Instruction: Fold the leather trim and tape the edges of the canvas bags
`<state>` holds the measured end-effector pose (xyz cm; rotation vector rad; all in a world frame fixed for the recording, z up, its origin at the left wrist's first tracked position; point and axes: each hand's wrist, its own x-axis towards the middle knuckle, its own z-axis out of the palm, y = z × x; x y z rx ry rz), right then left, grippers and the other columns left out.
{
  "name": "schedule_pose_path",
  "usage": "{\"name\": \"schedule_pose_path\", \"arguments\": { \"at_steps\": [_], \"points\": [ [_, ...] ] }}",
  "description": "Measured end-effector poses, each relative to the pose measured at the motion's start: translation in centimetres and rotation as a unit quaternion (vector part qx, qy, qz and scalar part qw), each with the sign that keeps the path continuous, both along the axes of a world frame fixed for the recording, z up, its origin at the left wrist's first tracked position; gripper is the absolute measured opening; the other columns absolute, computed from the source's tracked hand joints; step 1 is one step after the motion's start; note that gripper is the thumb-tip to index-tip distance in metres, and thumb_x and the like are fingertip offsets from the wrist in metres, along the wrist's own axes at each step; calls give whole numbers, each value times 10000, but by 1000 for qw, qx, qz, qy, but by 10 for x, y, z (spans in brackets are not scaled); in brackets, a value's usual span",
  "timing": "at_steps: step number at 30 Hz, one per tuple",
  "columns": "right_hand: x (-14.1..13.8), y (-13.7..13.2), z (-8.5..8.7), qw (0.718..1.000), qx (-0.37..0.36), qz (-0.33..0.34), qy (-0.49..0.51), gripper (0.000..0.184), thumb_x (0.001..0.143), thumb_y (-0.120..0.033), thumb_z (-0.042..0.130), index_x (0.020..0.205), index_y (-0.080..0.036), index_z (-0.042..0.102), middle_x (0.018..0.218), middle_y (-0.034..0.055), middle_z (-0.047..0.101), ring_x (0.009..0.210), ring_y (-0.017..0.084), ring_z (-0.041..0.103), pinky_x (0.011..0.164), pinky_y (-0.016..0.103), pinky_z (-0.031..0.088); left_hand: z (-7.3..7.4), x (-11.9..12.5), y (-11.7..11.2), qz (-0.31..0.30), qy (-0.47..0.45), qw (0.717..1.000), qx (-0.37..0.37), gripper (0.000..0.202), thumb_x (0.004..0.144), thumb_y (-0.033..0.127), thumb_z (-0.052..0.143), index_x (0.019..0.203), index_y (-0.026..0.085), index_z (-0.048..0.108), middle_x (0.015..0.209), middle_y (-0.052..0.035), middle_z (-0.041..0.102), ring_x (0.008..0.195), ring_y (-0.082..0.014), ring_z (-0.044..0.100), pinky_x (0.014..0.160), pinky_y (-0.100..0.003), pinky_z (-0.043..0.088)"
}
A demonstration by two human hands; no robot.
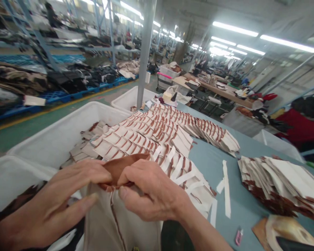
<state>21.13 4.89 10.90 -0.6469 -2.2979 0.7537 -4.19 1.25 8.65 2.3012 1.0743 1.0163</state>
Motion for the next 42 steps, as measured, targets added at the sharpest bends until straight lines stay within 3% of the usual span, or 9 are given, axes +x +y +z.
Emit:
{"name": "schedule_pose_path", "arguments": {
  "at_steps": [3,6,9,13,16,19,27,35,42],
  "points": [
    [-5,-3,-3,998,46,-24,-26,119,894,-133,524,866,-224,594,725,-12,640,677,158,567,690,298,404,16,18,1,-36,38,998,47,213,981,133,487,951,212,683,906,-26,755,916,-207,711,884,-317,527],
    [-6,-7,-8,996,63,-34,-45,116,875,-129,518,875,-226,582,711,-10,641,653,165,557,677,301,398,19,28,1,-38,50,997,46,257,982,95,433,847,204,623,820,-13,685,802,-186,647,790,-318,489],
    [-7,-11,-19,999,34,-36,-7,123,869,-127,489,868,-227,561,704,-23,607,634,153,527,664,287,389,8,29,2,-57,22,998,-14,257,993,95,430,820,221,573,769,39,625,719,-139,592,713,-265,449],
    [-14,-13,-38,991,-93,-37,88,92,871,-159,497,818,-225,534,650,-68,491,554,112,426,595,246,342,-14,25,7,-84,-82,980,-160,272,1051,225,395,808,236,517,717,67,529,651,-129,526,631,-247,410],
    [-17,-14,-48,975,-174,-22,137,119,896,-253,558,788,-219,524,641,-75,458,539,100,393,556,231,324,-22,25,8,-103,-109,967,-204,283,1056,278,390,789,242,478,707,65,481,640,-136,493,613,-255,399],
    [-17,-17,-48,966,-215,-4,145,177,909,-309,603,782,-217,521,631,-78,444,536,97,380,546,232,315,-20,25,2,-122,-115,961,-221,270,1057,256,412,795,240,476,732,65,500,663,-131,506,638,-250,401],
    [-20,-20,-41,964,-230,4,130,270,910,-346,650,753,-229,464,641,-79,419,580,106,389,581,237,326,-10,20,-11,-72,-90,966,-233,314,1095,276,430,826,227,585,811,36,652,758,-156,612,738,-255,475],
    [-22,-22,-40,969,-223,15,104,188,900,-278,601,758,-219,493,643,-81,414,573,103,371,580,232,328,0,22,-15,-78,-104,968,-213,311,1082,266,436,807,223,573,771,53,615,718,-128,601,684,-211,469],
    [-18,-23,-40,943,-308,53,119,359,971,-432,637,737,-216,471,643,-74,408,580,105,348,542,245,281,6,26,-20,-64,-84,968,-229,328,1075,303,424,766,234,508,747,46,588,708,-141,591,676,-222,471]
  ]
}}
